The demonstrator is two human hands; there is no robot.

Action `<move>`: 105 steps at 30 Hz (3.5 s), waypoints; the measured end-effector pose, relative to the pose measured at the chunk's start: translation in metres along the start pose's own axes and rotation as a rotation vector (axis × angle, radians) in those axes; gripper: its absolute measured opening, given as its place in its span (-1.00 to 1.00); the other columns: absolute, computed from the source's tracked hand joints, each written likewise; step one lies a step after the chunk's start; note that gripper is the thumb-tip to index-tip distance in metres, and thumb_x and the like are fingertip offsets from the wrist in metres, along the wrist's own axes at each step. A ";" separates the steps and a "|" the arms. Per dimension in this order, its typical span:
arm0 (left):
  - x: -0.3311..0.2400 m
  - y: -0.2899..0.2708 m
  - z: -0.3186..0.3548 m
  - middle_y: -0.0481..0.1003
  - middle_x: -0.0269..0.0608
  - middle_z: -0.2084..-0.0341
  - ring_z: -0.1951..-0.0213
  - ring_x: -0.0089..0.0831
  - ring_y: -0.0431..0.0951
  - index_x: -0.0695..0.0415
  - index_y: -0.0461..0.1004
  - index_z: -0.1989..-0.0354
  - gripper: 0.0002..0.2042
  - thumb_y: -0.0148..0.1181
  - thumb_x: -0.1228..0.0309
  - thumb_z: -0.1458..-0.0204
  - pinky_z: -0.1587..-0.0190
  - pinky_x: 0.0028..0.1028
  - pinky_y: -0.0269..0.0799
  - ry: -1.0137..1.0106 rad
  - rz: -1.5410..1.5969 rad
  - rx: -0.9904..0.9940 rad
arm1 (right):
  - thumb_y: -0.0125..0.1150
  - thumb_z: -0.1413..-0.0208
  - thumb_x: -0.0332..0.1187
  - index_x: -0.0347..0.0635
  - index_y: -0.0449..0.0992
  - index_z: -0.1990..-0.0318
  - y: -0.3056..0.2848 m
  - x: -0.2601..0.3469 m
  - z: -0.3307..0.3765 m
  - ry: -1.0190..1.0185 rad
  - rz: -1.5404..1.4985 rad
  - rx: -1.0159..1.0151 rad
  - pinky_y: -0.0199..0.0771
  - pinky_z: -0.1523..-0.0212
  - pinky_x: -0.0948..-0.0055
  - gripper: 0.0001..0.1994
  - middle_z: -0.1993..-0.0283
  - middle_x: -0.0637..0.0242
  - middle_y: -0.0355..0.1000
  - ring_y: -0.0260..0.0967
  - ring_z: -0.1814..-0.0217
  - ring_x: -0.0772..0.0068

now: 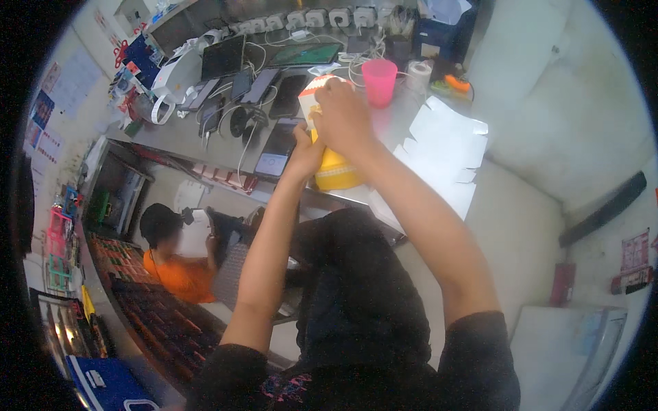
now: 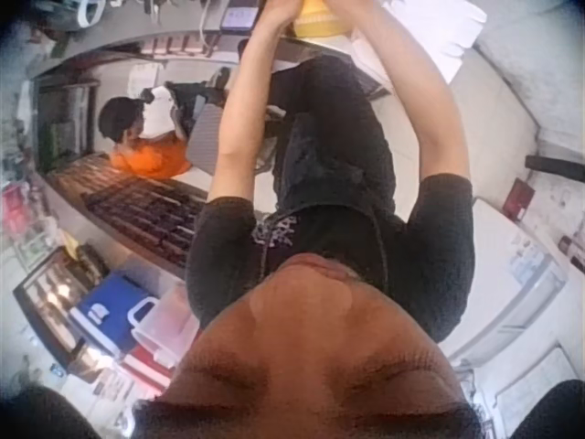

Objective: The person folds and assembles multiple cardboard food boxes from flat templates and stacks them on a counter.

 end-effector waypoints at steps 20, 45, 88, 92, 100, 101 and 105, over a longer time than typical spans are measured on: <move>-0.027 -0.002 0.022 0.30 0.37 -0.18 -0.29 0.13 0.29 0.42 0.18 -0.28 -0.35 0.26 0.23 -0.15 -0.33 -0.19 0.19 0.027 -0.108 -0.270 | 0.38 -0.11 -0.04 -0.13 0.46 -0.28 -0.081 -0.085 0.232 0.105 0.006 0.542 0.12 -0.47 0.16 -0.38 -0.44 -0.02 0.23 0.07 -0.52 -0.10; -0.090 0.048 0.231 0.26 -0.08 -0.31 -0.33 -0.31 0.27 0.17 0.05 -0.43 -0.46 -0.17 0.09 -0.43 -0.35 -0.26 0.20 -0.422 1.232 0.269 | 0.41 -0.08 -0.34 -0.35 0.31 -0.32 -0.114 0.045 0.248 -0.130 -0.544 0.159 0.36 -0.24 0.14 -0.34 -0.24 -0.11 0.37 0.35 -0.27 -0.11; -0.190 -0.007 0.256 0.36 -0.14 0.54 0.46 -0.17 0.35 0.24 0.51 0.32 -0.94 0.16 0.51 -0.13 0.32 -0.27 0.15 0.978 0.072 0.166 | 0.26 -0.03 -0.60 -0.29 0.50 0.13 -0.171 0.066 0.261 -0.324 -0.244 -0.503 0.59 0.14 0.09 -0.78 0.06 -0.04 0.54 0.55 0.15 -0.06; -0.185 0.000 0.253 0.38 -0.12 0.52 0.44 -0.14 0.36 0.24 0.49 0.34 -0.93 0.16 0.51 -0.15 0.31 -0.27 0.16 0.906 0.069 0.239 | 0.27 0.01 -0.62 -0.28 0.52 0.16 -0.168 0.065 0.261 -0.344 -0.254 -0.536 0.57 0.16 0.10 -0.78 0.11 0.01 0.54 0.54 0.16 -0.05; -0.185 0.003 0.249 0.37 -0.10 0.52 0.43 -0.11 0.38 0.22 0.48 0.36 -0.91 0.13 0.49 -0.17 0.31 -0.25 0.16 0.828 0.077 0.274 | 0.17 0.05 -0.68 -0.30 0.48 0.18 -0.178 0.073 0.258 -0.368 -0.181 -0.533 0.53 0.16 0.08 -0.76 0.11 0.04 0.51 0.53 0.18 -0.01; -0.183 0.004 0.249 0.38 -0.09 0.52 0.43 -0.11 0.38 0.22 0.47 0.36 -0.91 0.13 0.48 -0.18 0.31 -0.25 0.16 0.828 0.070 0.259 | 0.18 0.06 -0.68 -0.30 0.49 0.20 -0.179 0.074 0.259 -0.375 -0.145 -0.569 0.51 0.15 0.10 -0.77 0.12 0.06 0.51 0.52 0.19 0.00; -0.183 0.002 0.248 0.39 -0.09 0.52 0.43 -0.10 0.39 0.22 0.48 0.35 -0.91 0.12 0.48 -0.18 0.31 -0.24 0.17 0.848 -0.008 0.218 | 0.23 0.09 -0.66 -0.30 0.50 0.24 -0.176 0.068 0.257 -0.308 -0.188 -0.543 0.47 0.13 0.14 -0.79 0.19 0.11 0.52 0.51 0.21 0.05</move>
Point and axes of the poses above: each hand's wrist, its own z-axis away from the middle knuckle, its own y-axis out of the palm, x = y × z, the point moved 6 cm from there along -z, towards the middle knuckle
